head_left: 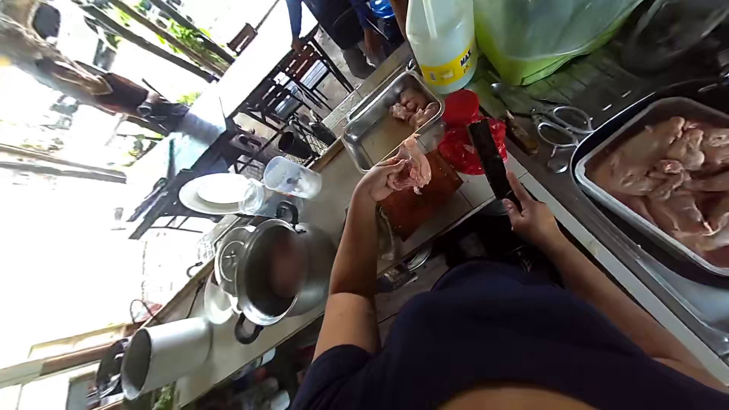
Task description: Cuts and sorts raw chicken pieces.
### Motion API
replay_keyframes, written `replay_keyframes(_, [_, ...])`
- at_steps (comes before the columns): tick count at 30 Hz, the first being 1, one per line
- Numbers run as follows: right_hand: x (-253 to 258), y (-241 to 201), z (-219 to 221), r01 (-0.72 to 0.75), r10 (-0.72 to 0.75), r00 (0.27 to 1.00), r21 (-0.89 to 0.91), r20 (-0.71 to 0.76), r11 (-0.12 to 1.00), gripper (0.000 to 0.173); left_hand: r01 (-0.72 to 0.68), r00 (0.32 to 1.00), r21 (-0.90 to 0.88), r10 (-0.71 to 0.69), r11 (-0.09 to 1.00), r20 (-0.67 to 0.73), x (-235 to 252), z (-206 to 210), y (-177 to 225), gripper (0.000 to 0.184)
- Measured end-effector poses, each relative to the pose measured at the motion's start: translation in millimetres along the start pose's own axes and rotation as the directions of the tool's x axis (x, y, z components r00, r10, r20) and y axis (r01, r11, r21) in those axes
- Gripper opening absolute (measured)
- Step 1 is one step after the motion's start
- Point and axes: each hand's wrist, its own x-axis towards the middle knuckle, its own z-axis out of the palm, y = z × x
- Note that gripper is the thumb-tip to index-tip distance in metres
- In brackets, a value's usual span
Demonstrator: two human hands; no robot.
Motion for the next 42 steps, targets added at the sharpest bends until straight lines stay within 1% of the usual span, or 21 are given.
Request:
replay_keyframes(1, [-2,3,1,0.004,-0.004,1.0,-0.008,-0.009,1.0,0.062,0.028,0.999,0.046,-0.028,0.999,-0.016,1,0,-8,0.028])
replay_keyframes(3, [-2,5,3,0.051,-0.052,0.997,-0.022,-0.054,0.998,0.061,0.085,0.992,0.189,-0.065,0.978,-0.107,3,-1,-16,0.036])
replay_keyframes(4, [-1,1,2,0.075,-0.076,0.995,-0.018,-0.065,0.997,0.06,0.118,0.984,0.224,-0.083,0.967,-0.16,3,-2,-17,0.039])
replay_keyframes(5, [-1,-4,1,0.081,-0.082,0.995,-0.015,-0.058,0.997,0.06,0.133,0.975,0.248,-0.082,0.96,-0.207,3,-2,-17,0.042])
replay_keyframes(7, [-2,-12,0,0.066,-0.067,0.997,-0.035,-0.037,0.997,0.06,0.149,0.965,0.346,-0.059,0.926,-0.256,-2,-1,-17,0.049])
replay_keyframes(9, [-1,-15,-2,0.067,-0.07,0.997,-0.047,-0.044,0.997,0.06,0.154,0.963,0.536,-0.006,0.83,-0.268,-4,0,-13,0.056])
replay_keyframes(11, [1,-19,-2,0.075,-0.077,0.995,-0.039,-0.059,0.996,0.06,0.124,0.97,0.734,0.074,0.667,-0.232,-6,1,-8,0.058])
replay_keyframes(12, [2,-20,-2,0.076,-0.078,0.995,-0.041,-0.057,0.996,0.06,0.117,0.971,0.795,0.099,0.596,-0.218,-7,5,-4,0.058])
replay_keyframes(14, [1,-22,-1,0.076,-0.079,0.995,-0.047,-0.056,0.996,0.06,0.128,0.963,0.855,0.144,0.503,-0.229,-14,22,5,0.058])
replay_keyframes(16, [3,-22,-1,0.074,-0.077,0.995,-0.051,-0.058,0.996,0.06,0.154,0.952,0.88,0.17,0.448,-0.253,-23,47,12,0.061])
replay_keyframes(18, [4,-25,-2,0.076,-0.079,0.995,-0.05,-0.058,0.996,0.06,0.184,0.955,0.896,0.142,0.405,-0.26,-30,72,14,0.068])
replay_keyframes(22, [4,-25,-2,0.084,-0.087,0.994,-0.046,-0.066,0.995,0.06,0.206,0.972,0.948,0.065,0.244,-0.228,-21,99,-7,0.083])
replay_keyframes(23, [4,-26,-3,0.087,-0.09,0.994,-0.043,-0.068,0.995,0.06,0.218,0.97,0.951,0.056,0.22,-0.235,-18,103,-11,0.086])
replay_keyframes(25, [5,-23,-4,0.083,-0.085,0.995,-0.041,-0.053,0.996,0.062,0.239,0.964,0.947,0.062,0.212,-0.257,-17,107,-14,0.085])
replay_keyframes(27, [6,-18,-4,0.08,-0.082,0.996,-0.044,-0.044,0.996,0.063,0.246,0.96,0.944,0.076,0.22,-0.268,-17,107,-15,0.081])
replay_keyframes(31, [8,-12,-3,0.078,-0.079,0.995,-0.036,-0.054,0.996,0.062,0.246,0.959,0.949,0.089,0.198,-0.267,-16,101,-18,0.07])
replay_keyframes(35, [7,-10,-3,0.071,-0.073,0.996,-0.041,-0.05,0.997,0.063,0.258,0.949,0.944,0.129,0.203,-0.287,-14,101,-22,0.076])
replay_keyframes(37, [6,-10,-3,0.071,-0.073,0.996,-0.04,-0.043,0.997,0.062,0.251,0.942,0.946,0.172,0.204,-0.287,-11,103,-26,0.077])
replay_keyframes(39, [7,-11,-2,0.07,-0.072,0.997,-0.046,-0.032,0.996,0.062,0.245,0.934,0.955,0.223,0.166,-0.278,-8,102,-30,0.075])
replay_keyframes(42, [4,-17,-3,0.066,-0.067,0.998,-0.042,-0.017,0.997,0.061,0.246,0.939,0.963,0.22,0.109,-0.265,-6,101,-31,0.068])
